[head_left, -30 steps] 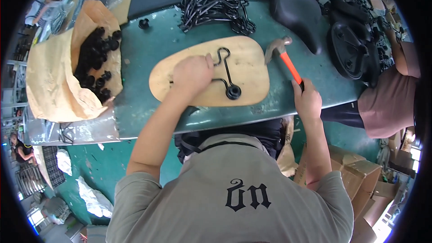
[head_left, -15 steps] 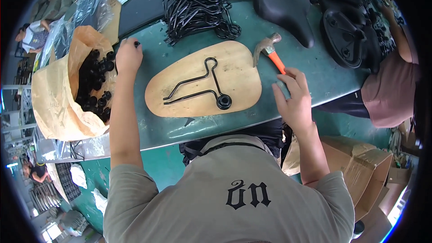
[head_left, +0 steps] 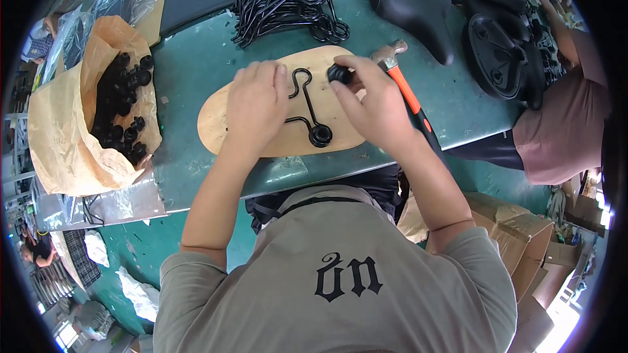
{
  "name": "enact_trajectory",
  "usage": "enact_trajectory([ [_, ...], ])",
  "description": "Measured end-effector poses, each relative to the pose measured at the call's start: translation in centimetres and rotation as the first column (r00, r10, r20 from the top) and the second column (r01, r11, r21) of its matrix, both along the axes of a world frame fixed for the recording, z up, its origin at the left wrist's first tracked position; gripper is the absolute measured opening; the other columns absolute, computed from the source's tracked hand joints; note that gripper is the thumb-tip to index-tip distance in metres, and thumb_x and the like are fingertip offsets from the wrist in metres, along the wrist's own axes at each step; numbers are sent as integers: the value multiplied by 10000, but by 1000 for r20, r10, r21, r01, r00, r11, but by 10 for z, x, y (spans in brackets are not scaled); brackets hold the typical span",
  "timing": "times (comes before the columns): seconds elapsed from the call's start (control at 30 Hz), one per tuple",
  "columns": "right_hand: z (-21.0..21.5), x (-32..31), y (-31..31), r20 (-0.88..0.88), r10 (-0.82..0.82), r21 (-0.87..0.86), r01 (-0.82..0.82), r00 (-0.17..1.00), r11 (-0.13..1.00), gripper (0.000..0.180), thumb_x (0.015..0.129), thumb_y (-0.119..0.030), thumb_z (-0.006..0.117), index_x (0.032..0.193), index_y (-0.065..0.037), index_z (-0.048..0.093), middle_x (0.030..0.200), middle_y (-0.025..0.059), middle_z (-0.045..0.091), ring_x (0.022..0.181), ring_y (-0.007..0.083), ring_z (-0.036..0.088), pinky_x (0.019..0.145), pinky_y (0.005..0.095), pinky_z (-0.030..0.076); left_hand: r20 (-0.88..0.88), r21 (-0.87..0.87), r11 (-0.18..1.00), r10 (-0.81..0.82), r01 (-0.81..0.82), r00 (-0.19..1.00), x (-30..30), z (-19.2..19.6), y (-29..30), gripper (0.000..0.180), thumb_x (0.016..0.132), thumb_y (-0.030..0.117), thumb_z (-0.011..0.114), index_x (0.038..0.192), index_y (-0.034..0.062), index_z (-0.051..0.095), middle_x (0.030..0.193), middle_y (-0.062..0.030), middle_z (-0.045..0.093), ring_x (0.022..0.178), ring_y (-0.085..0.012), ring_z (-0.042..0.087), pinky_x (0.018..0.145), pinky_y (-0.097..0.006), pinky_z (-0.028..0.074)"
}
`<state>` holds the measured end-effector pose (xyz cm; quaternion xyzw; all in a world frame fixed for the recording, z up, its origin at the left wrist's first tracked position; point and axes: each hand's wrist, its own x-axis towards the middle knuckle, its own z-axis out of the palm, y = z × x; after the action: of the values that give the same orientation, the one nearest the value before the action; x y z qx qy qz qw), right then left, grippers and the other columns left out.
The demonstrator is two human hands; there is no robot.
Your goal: Assembling bicycle seats by hammering plastic caps into the base to secure the metal rails while using a template jig.
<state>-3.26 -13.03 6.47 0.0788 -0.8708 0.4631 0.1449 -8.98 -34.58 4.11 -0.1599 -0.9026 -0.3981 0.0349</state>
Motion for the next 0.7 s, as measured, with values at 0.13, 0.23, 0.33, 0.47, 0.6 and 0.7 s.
enact_trajectory([
  [0.13,-24,-29,13,89,6,185,-22,996,983,363,917,-73,743,1260,25,677,1146,178,670,879,273,678,811,360,564,77,-295,951,123,-96,989,0,-31,-13,375,1034,279,573,824,-5,697,803,-227,726,740,-418,702,741,-517,569],
  [0.23,-45,-41,7,91,106,212,-124,990,969,355,905,-76,741,1244,13,686,1098,176,667,870,305,673,814,378,562,10,-218,971,99,-95,995,6,-20,-9,435,1021,319,580,743,5,695,762,-241,709,706,-431,700,723,-546,566],
  [0.33,-47,-54,-3,186,170,247,-213,968,945,386,892,-64,742,1263,22,680,1079,177,673,875,306,676,818,392,559,-17,-239,968,67,-69,998,5,-13,-6,444,1020,317,554,756,-3,710,764,-243,711,711,-425,705,720,-541,573],
  [0.47,-50,-61,-4,234,155,92,-180,960,979,529,896,-4,719,1410,19,594,1213,181,674,934,261,707,867,357,586,-21,-278,959,54,-57,998,-10,-25,-2,438,1006,315,543,760,-2,721,754,-236,712,712,-418,710,718,-529,582],
  [0.6,-36,-37,13,273,124,-16,-124,954,992,615,905,40,693,1494,11,520,1326,179,653,973,221,729,918,325,602,-29,-341,940,5,-15,1000,-15,-23,5,401,984,291,543,776,0,725,747,-230,714,713,-420,712,730,-527,589],
  [0.7,-28,-11,40,77,1,255,-20,997,967,567,913,-27,726,1449,16,547,1253,193,658,929,284,726,846,376,594,-1,-348,938,13,-12,1000,-17,-25,-3,386,984,277,532,794,5,730,759,-230,721,714,-415,714,729,-526,591],
])
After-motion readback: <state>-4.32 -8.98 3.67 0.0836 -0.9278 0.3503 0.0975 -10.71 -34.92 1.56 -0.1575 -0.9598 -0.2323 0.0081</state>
